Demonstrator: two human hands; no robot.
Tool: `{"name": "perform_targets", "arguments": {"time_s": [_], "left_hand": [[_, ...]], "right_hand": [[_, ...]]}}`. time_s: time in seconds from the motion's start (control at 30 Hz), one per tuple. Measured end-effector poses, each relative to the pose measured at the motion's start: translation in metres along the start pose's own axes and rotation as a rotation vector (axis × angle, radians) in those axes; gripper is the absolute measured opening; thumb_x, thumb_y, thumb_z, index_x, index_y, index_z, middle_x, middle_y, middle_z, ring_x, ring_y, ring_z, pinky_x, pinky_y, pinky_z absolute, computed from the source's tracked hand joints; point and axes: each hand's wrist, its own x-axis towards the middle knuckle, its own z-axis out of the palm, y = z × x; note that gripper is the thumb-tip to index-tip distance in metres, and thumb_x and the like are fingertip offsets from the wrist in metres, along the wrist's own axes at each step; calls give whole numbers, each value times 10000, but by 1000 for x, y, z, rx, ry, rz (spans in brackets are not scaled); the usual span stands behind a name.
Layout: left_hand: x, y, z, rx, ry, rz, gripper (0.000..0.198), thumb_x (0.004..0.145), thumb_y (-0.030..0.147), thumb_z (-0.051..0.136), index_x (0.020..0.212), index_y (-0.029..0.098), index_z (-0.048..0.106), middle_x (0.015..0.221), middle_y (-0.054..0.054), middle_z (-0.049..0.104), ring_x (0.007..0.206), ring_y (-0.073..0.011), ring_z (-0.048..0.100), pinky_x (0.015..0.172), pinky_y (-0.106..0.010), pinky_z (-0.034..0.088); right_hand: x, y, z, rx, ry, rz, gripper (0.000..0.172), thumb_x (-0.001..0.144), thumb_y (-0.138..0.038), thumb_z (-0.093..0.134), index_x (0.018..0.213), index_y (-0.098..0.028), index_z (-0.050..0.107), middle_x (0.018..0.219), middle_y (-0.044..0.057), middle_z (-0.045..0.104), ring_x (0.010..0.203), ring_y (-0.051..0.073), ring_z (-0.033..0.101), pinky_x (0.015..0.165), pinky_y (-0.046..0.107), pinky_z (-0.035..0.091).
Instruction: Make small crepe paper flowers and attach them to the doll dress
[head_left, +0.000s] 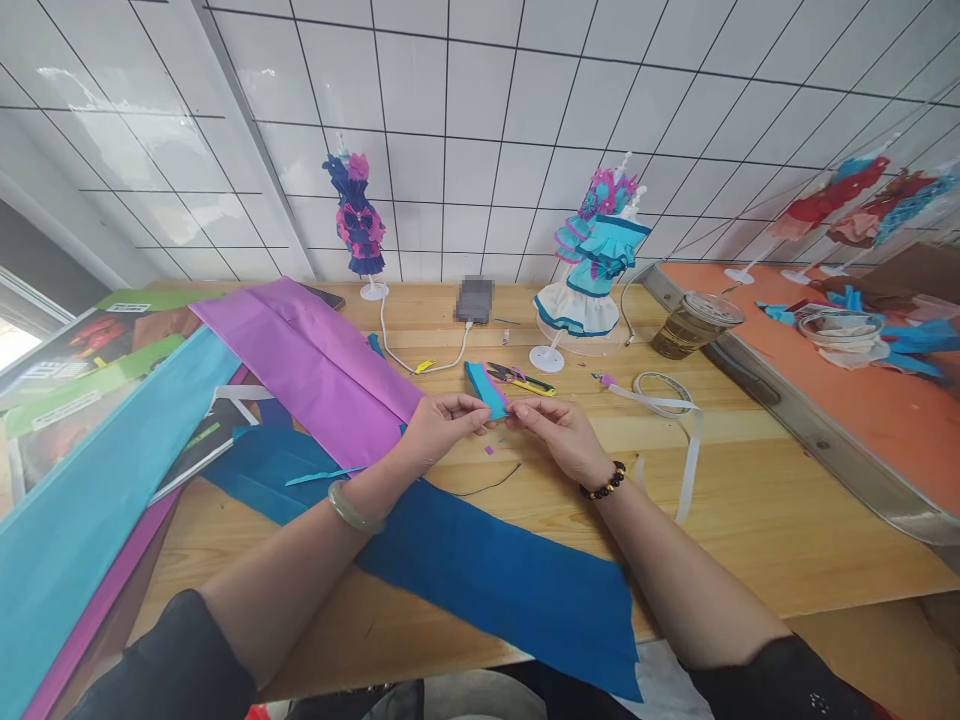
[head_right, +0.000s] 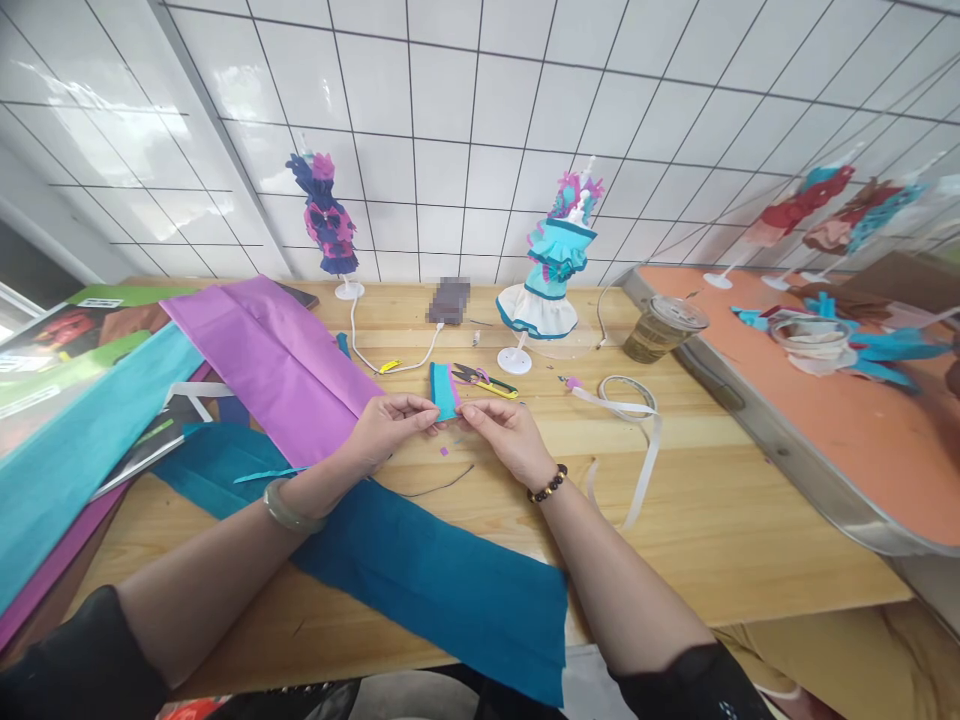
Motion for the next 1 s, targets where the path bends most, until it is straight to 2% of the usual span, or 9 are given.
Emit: {"name": "perform_targets", "arguments": {"time_s": [0.17, 0.5, 0.6, 0.67, 0.73, 0.83, 0.93, 1.0], "left_hand": [[4, -8, -2, -37, 3, 1, 283, 600, 284, 713, 813, 123, 620, 705, -20, 655, 674, -127, 610, 699, -278, 488], [5, -10, 0, 21, -10, 59, 311, 591, 256, 711, 862, 134, 617, 782, -25, 637, 750, -129, 585, 741, -281, 465], [4, -7, -1, -11, -38, 80, 424, 626, 255, 696, 1021, 154, 580, 881, -41, 631, 819, -141, 579, 779, -292, 448], [2, -4, -1, -65, -83, 55, 512, 680, 266, 658, 1161, 181, 504, 936, -52, 627, 868, -152, 576, 812, -311, 435], [1, -1, -1, -139, -132, 11, 548, 725, 278, 617, 1238, 204, 437, 975, -65, 625, 921, -173, 573, 843, -343, 423], [1, -1, -2, -254, -136, -38, 559, 732, 284, 611, 1255, 228, 422, 1062, -92, 605, 961, -221, 576, 845, -399, 429], [3, -3, -5, -317, -43, -17, 519, 714, 269, 630, 1209, 227, 478, 1134, -104, 574, 969, -247, 580, 839, -417, 436], [4, -4, -6, -339, 35, 19, 466, 706, 257, 636, 1157, 209, 530, 1138, -101, 576, 998, -251, 568, 855, -411, 431]], "right_hand": [[2, 4, 0, 31, -20, 7, 219, 663, -313, 682, 853, -207, 667, 868, 31, 677, 805, 159, 605, 790, 319, 468], [3, 3, 1, 10, -26, -7, 215, 658, -253, 683, 863, -193, 660, 851, 34, 666, 777, 142, 591, 762, 305, 468], [2, 3, 1, 27, -19, -3, 207, 657, -251, 684, 857, -200, 660, 852, 26, 664, 780, 137, 591, 767, 304, 467], [1, 3, 1, 51, -35, 8, 206, 653, -250, 688, 853, -207, 658, 852, 17, 662, 783, 133, 591, 767, 299, 468], [-1, 1, 1, 74, -99, 24, 206, 653, -248, 689, 853, -210, 655, 846, 10, 660, 776, 128, 592, 754, 291, 470], [-5, -3, 2, 62, -281, 76, 189, 660, -251, 684, 840, -199, 657, 783, 3, 653, 716, 114, 584, 699, 268, 470], [-7, -7, 3, 26, -418, 146, 200, 667, -278, 680, 844, -185, 661, 779, 8, 647, 688, 106, 569, 665, 252, 460], [-6, -7, 2, -6, -395, 165, 197, 694, -320, 653, 828, -177, 661, 797, 16, 650, 696, 110, 565, 670, 253, 454]]}}
